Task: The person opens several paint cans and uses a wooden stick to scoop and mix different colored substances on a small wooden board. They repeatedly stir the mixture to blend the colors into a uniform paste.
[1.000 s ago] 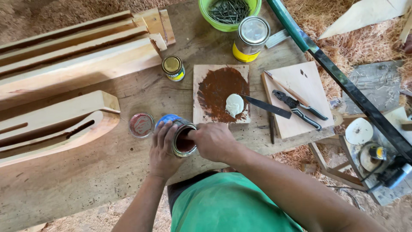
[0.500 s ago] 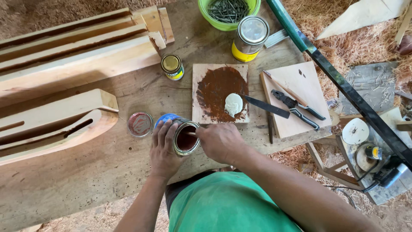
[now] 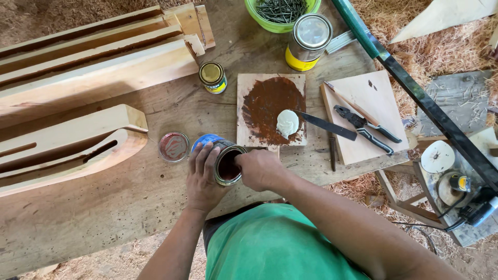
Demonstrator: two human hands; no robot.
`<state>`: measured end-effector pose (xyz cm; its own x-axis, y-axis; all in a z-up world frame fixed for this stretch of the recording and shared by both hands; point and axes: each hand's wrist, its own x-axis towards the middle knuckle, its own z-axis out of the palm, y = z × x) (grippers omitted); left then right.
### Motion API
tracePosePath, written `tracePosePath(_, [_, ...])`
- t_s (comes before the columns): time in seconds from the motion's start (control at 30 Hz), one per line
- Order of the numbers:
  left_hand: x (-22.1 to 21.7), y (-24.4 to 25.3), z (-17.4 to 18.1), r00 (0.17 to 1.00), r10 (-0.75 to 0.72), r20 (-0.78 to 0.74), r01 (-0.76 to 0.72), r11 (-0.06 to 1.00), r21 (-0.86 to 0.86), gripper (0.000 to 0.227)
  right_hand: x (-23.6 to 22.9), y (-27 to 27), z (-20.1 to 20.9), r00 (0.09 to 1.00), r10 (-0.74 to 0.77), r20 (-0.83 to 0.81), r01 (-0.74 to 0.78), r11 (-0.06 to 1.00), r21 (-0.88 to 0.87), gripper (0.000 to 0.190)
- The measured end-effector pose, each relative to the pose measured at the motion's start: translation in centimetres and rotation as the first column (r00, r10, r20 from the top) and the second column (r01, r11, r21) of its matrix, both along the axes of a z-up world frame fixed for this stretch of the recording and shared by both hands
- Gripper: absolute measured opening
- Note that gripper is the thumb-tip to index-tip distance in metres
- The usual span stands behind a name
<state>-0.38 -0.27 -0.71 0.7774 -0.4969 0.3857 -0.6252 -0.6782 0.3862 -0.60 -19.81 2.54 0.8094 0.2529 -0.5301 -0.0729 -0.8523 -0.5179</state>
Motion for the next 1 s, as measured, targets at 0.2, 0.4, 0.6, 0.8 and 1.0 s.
tracePosePath(0.2, [-0.1,0.0,0.0,1.000,-0.029,0.000,0.029,1.000,0.013,0.097,-0.5,-1.3,-2.3,0.986,-0.155,0.062,0.132,0.951,0.280,0.030])
tracePosePath(0.4, [1.4,-0.2,2.4,0.989,-0.045,0.139,0.037,0.998,0.060,0.093,-2.0,-0.4,-3.2,0.809,-0.485,-0.332,0.582,0.586,0.563,0.027])
tracePosePath(0.6, [6.8,-1.3,8.0,0.908,-0.103,0.405,0.098,0.995,0.034,0.093,1.0,-0.3,-0.7,0.807,-0.514,-0.290,0.452,0.222,0.864,0.025])
tracePosePath(0.8, [13.2,-0.8,16.9,0.797,-0.164,0.582,0.113,0.986,0.124,0.089,6.2,-1.8,3.1,0.893,-0.416,-0.173,0.186,-0.009,0.983,0.025])
tracePosePath(1.0, [16.0,-0.4,24.8,0.678,-0.229,0.699,0.036,0.959,0.280,0.079,10.1,-1.6,7.0,0.912,-0.400,-0.092,0.139,0.089,0.986,0.035])
